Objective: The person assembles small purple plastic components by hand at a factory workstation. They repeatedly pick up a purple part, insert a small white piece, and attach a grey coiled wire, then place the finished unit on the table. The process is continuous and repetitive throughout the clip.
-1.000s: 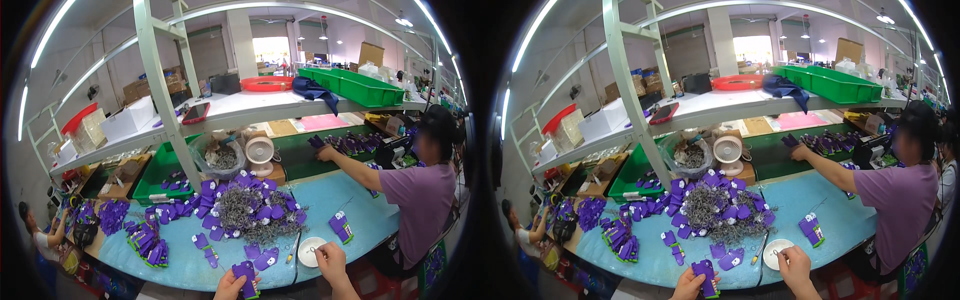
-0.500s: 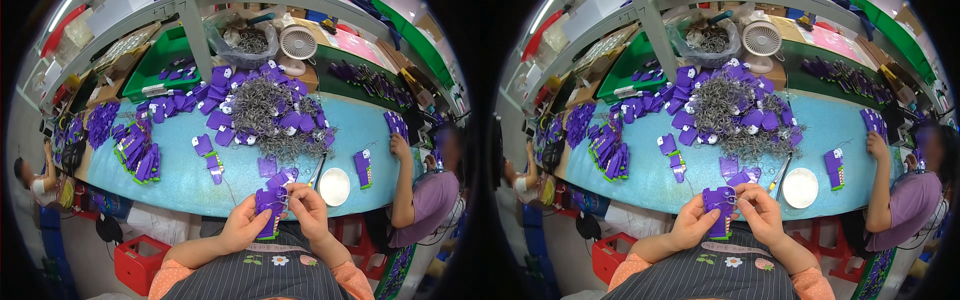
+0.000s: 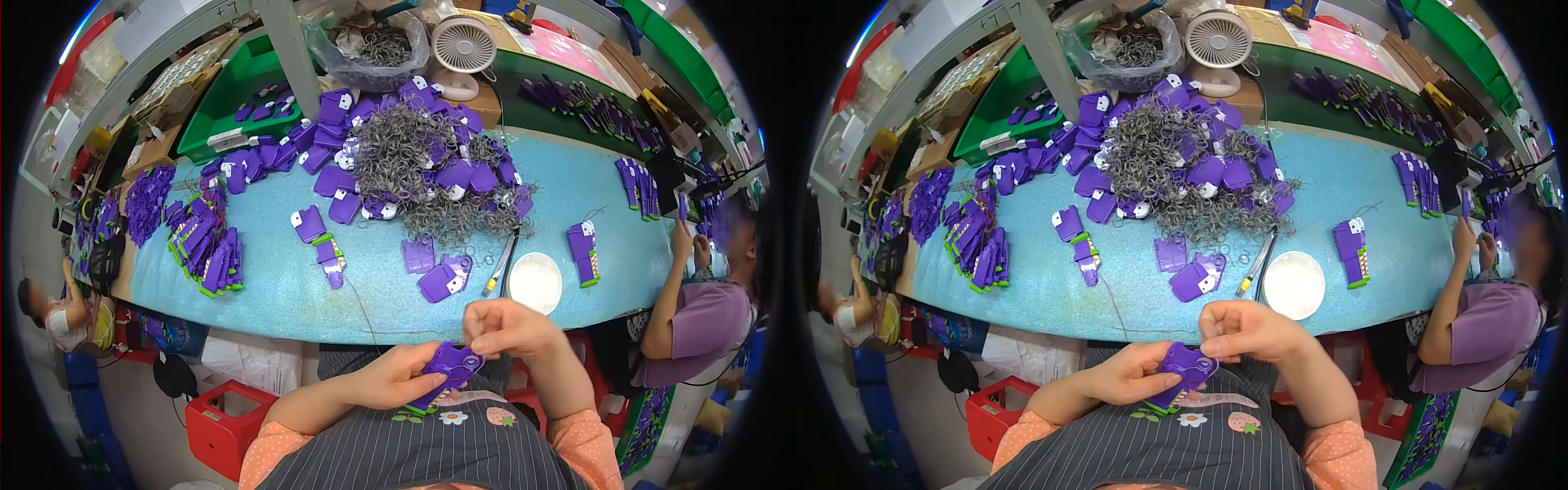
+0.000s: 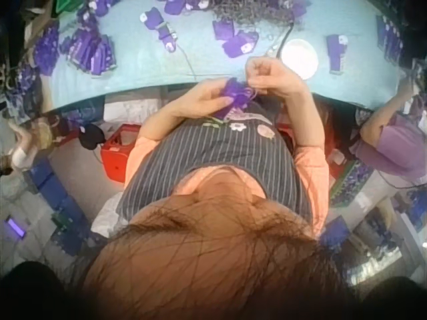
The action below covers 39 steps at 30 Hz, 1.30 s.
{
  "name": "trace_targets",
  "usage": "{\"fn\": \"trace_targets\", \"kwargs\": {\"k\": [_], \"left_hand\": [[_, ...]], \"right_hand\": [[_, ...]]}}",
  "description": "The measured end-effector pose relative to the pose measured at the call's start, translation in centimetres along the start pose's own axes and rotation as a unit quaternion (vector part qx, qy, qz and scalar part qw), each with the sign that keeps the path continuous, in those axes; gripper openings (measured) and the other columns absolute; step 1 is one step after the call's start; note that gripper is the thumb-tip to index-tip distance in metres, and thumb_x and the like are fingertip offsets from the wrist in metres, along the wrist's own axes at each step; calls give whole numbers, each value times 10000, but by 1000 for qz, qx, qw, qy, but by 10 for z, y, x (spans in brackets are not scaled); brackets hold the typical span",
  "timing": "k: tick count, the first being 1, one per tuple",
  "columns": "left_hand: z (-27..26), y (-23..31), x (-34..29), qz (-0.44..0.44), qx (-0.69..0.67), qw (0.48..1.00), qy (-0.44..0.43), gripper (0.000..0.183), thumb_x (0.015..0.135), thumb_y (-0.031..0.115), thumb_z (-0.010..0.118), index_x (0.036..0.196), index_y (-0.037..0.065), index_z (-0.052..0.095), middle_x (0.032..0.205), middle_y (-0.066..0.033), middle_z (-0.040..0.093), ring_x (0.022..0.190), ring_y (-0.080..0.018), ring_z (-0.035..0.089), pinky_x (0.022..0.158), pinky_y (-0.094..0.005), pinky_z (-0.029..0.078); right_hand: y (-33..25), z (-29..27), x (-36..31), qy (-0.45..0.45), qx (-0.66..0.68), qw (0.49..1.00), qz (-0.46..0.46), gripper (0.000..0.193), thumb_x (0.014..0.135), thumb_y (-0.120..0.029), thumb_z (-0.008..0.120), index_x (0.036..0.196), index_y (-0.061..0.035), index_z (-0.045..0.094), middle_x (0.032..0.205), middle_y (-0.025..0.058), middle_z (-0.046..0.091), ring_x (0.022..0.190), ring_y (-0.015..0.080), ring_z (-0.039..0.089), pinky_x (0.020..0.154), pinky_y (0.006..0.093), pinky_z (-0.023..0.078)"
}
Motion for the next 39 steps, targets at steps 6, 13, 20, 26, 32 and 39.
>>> {"fn": "trace_targets", "kwargs": {"k": [6,13,20,26,32,39], "left_hand": [[0,-11,-4,102,-225,938,243,338,905,68,457,1223,-26,389,1115,-143,558,1007,-180,563,882,-308,450],[0,-23,-7,163,-129,933,295,327,903,-10,420,1227,-39,380,1129,-95,525,1030,-109,502,884,-258,413],[0,-35,-7,198,-98,916,336,331,906,-7,421,1228,-26,349,1145,-100,502,1046,-111,492,885,-260,415],[-2,-40,-18,133,-198,927,290,331,916,34,419,1234,-4,332,1159,-143,507,1063,-183,523,911,-318,431],[2,-38,-23,18,-251,936,247,350,917,71,437,1240,-6,328,1134,-195,534,1012,-269,575,848,-373,487],[1,-43,-27,-6,-254,939,233,437,865,-23,465,1269,-6,299,1150,-173,519,1046,-254,556,852,-344,481]], "right_hand": [[39,24,30,176,-72,950,-249,185,805,-52,605,970,14,551,824,63,553,702,121,516,602,230,406],[40,43,45,286,-328,846,-308,170,815,-13,547,972,50,565,903,110,556,742,145,511,652,254,416],[54,50,60,293,-172,907,-248,117,861,-55,517,925,29,567,849,85,549,740,129,516,655,247,419],[40,32,50,209,-223,935,-179,119,856,-125,557,853,-7,562,814,81,547,759,155,532,646,279,425],[17,4,53,459,-704,502,-203,249,718,-169,683,847,-3,551,860,131,542,765,290,536,654,361,435],[26,19,30,346,-448,787,-246,165,798,-11,589,927,7,487,850,94,564,620,210,560,548,276,445]]}}
Point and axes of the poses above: each hand's wrist, its own x-axis towards the middle knuckle, its own z-axis out of the palm, y = z × x, the point moved 1 cm from there along x, towards the middle knuckle
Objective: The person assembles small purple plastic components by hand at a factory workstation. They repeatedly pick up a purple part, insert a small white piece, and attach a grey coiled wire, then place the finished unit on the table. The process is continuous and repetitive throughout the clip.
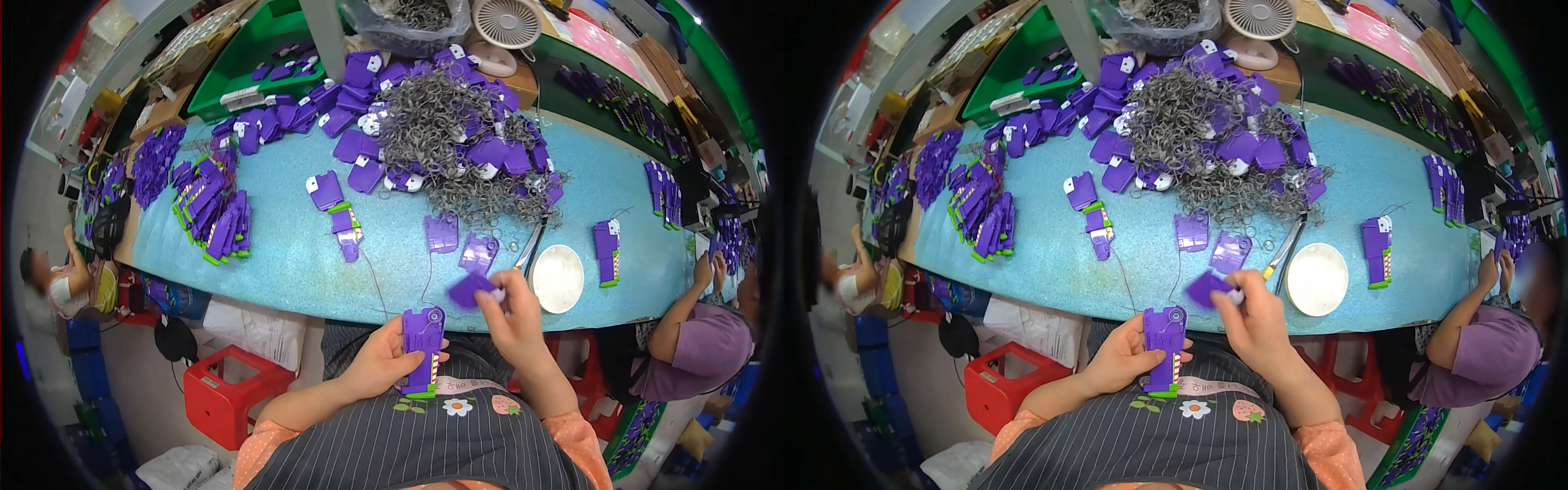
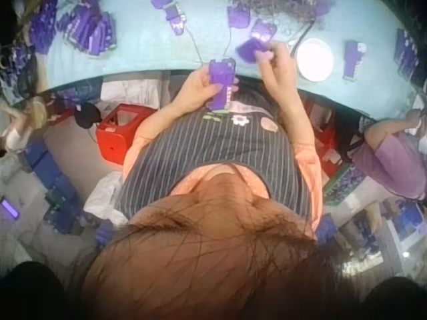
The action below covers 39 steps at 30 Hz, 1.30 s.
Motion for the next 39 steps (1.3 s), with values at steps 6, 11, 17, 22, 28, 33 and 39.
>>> {"fn": "trace_targets", "kwargs": {"k": [6,11,17,22,28,33,39], "left_hand": [[8,5,8,-2,29,999,-17,459,824,-66,443,1258,-10,304,1122,-144,522,1019,-205,558,897,-342,447],[7,3,8,16,45,998,-34,462,810,-63,464,1243,-13,311,1105,-121,520,1008,-173,552,893,-306,448],[10,10,12,27,104,993,-43,383,855,12,513,1208,-1,365,1055,-92,561,966,-139,566,857,-281,459],[22,14,13,139,125,982,9,264,918,130,460,1167,41,460,961,-64,589,812,-130,577,702,-271,491],[10,-4,26,247,238,939,3,276,938,156,412,1177,21,435,992,-49,533,813,-116,531,715,-246,451],[24,5,17,221,174,958,-47,268,924,138,450,1175,43,445,999,-46,551,826,-120,541,717,-264,463],[9,5,11,138,127,978,-89,324,903,135,513,1205,74,415,1018,-40,555,899,-99,520,778,-272,454]], "right_hand": [[0,9,-7,-137,285,944,92,178,828,17,550,1004,16,523,1044,95,512,585,43,511,495,167,419],[4,19,-6,-170,292,927,161,207,820,2,583,1019,19,528,1093,83,477,585,54,542,469,167,415],[-1,20,-11,-142,225,944,194,251,819,-41,609,1046,-2,509,883,58,548,577,82,579,469,215,496],[0,19,-16,-90,266,936,214,355,829,-122,613,1159,-76,490,916,56,587,802,132,563,641,245,451],[20,19,-21,-82,436,869,220,403,824,-189,632,1155,-27,471,997,87,567,937,152,538,769,305,464],[16,21,-26,-120,519,815,229,283,819,-191,631,1026,-35,518,955,71,564,893,147,544,767,300,462],[-6,19,-23,-105,395,903,136,170,821,-194,638,863,-75,524,747,-13,515,670,90,481,594,231,409]]}}
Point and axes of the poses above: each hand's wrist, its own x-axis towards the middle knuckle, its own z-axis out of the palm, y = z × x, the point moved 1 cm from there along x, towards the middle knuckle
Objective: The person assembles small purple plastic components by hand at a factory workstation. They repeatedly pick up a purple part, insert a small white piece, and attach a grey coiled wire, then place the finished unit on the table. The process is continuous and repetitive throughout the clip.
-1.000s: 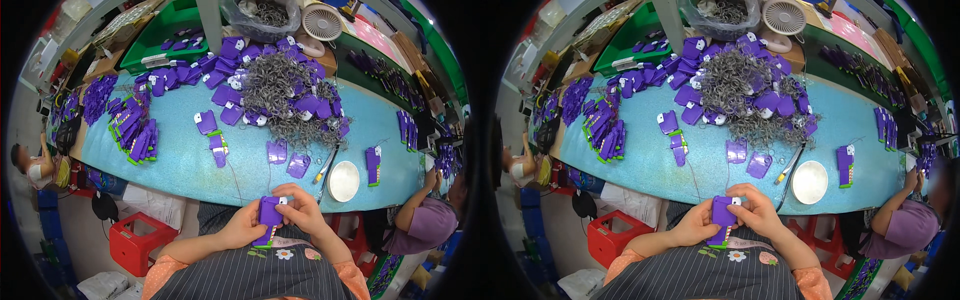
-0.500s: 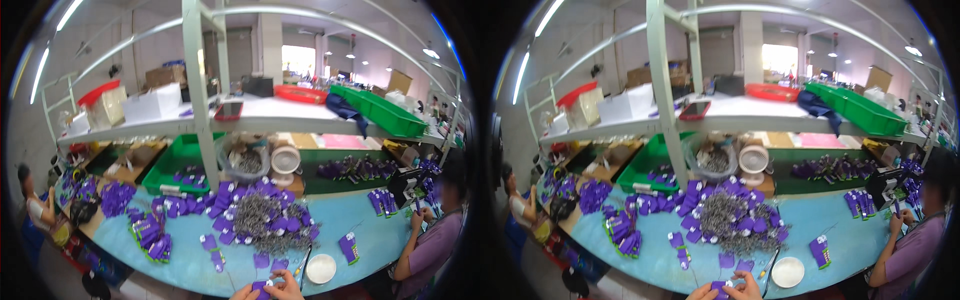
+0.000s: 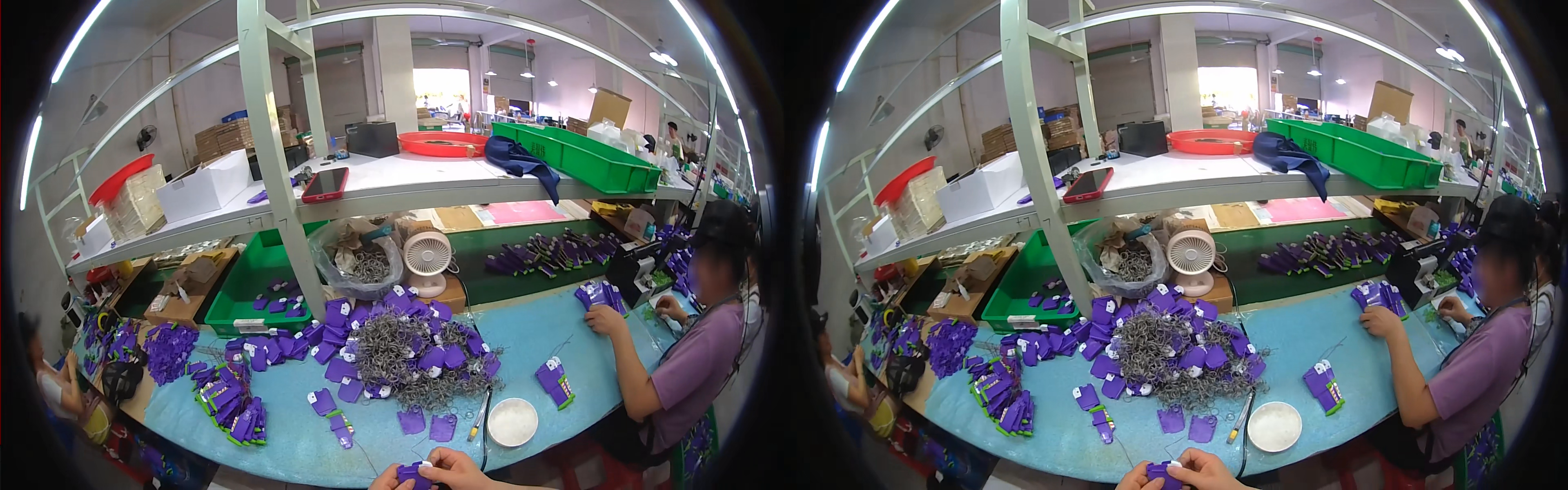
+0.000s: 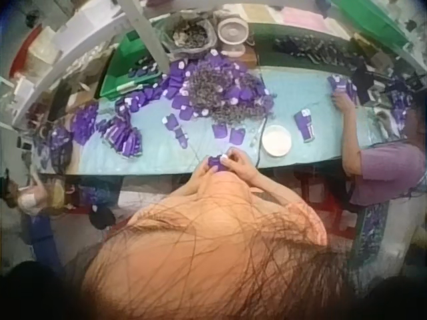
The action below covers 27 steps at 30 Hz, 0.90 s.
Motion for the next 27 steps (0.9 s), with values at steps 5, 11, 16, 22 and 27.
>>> {"fn": "trace_targets", "kwargs": {"k": [5,11,16,22,27], "left_hand": [[-18,2,10,-28,38,999,-3,249,880,130,542,1114,59,496,956,-35,569,858,-111,539,755,-269,460],[-7,17,18,16,136,989,55,223,879,109,542,1073,4,513,917,-41,591,817,-87,545,724,-239,454],[-16,29,28,89,156,965,190,164,870,83,539,995,-23,538,848,-54,609,767,-84,564,679,-232,461],[-9,-9,18,97,33,974,204,167,900,104,510,1008,-22,500,891,-49,593,807,-75,541,723,-235,446],[-25,17,19,80,60,974,205,181,898,93,509,1037,-22,499,955,-62,593,876,-80,543,765,-245,447]], "right_hand": [[6,-16,15,-41,-263,955,-131,202,792,-160,674,919,-47,565,751,-2,552,674,67,508,592,212,412],[-5,-19,18,-13,-233,961,-149,327,779,-207,691,1012,-22,554,695,-2,556,615,58,483,526,208,385],[0,-33,-5,-6,-274,961,-38,291,787,-185,682,984,-1,574,669,6,564,546,38,475,489,200,380],[10,-14,-9,16,-237,971,-20,193,835,-162,620,877,26,602,630,28,587,549,49,511,490,209,397],[-3,-9,-1,1,-321,944,-83,157,815,-137,630,837,16,605,714,64,586,657,80,531,596,241,428]]}}
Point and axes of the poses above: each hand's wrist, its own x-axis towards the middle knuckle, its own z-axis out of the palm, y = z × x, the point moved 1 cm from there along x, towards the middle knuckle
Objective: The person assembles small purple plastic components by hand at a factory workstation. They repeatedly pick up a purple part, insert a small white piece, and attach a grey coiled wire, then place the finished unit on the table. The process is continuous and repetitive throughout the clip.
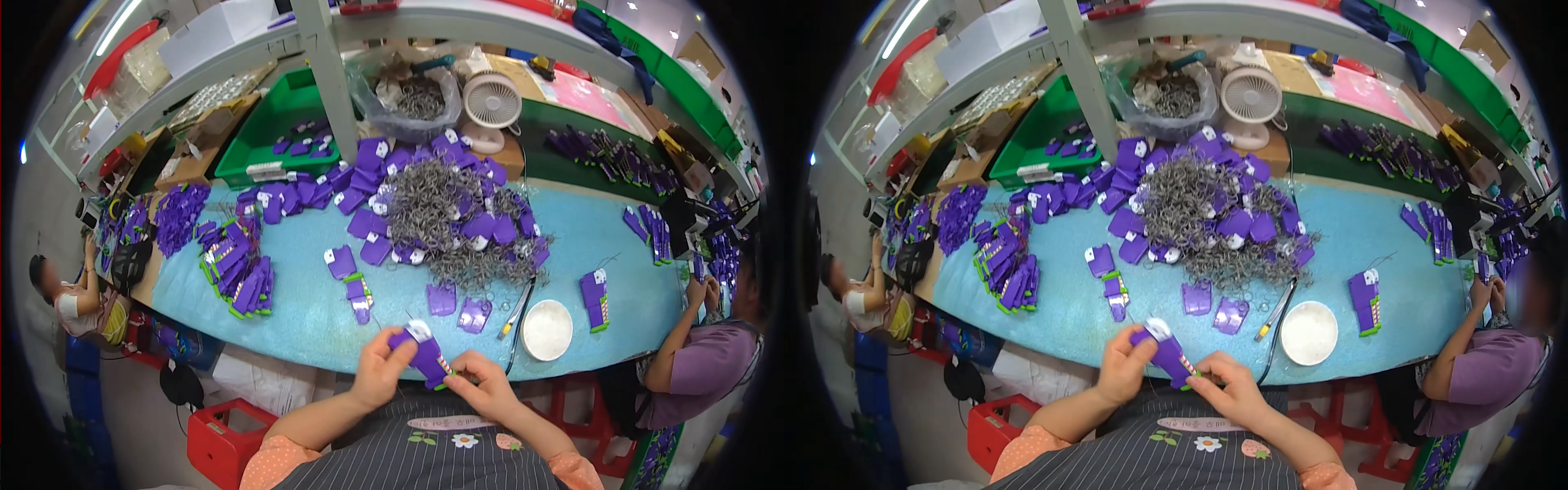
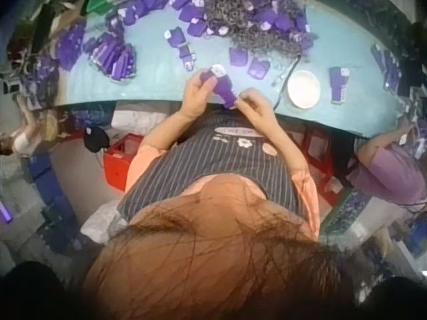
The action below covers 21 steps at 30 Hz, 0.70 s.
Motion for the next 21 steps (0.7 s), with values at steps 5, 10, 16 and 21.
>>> {"fn": "trace_targets", "kwargs": {"k": [5,10,16,21], "left_hand": [[14,-25,-10,13,-51,999,16,177,906,71,482,1061,-13,476,933,-48,585,853,-86,544,758,-243,447],[14,-23,-13,35,82,996,-6,226,885,115,529,1058,-14,462,976,-104,551,910,-161,538,801,-298,434],[-12,27,13,227,474,847,-76,347,793,68,578,1087,-53,437,1061,-224,475,1034,-386,462,872,-437,380],[-117,49,98,162,670,724,-3,467,641,-51,540,1101,-65,455,1022,-244,531,932,-402,480,833,-437,405]], "right_hand": [[3,9,15,30,101,991,81,159,797,-126,645,786,22,587,711,48,552,668,101,507,622,246,414],[22,15,11,19,166,983,70,138,808,-90,625,852,27,567,824,68,550,700,103,517,639,243,420],[-10,-21,-8,99,262,957,71,152,815,-10,566,964,-14,535,929,46,548,785,100,520,674,230,424],[-16,-148,-26,463,42,878,-112,156,833,-14,546,987,-10,523,889,20,561,764,62,521,692,191,409]]}}
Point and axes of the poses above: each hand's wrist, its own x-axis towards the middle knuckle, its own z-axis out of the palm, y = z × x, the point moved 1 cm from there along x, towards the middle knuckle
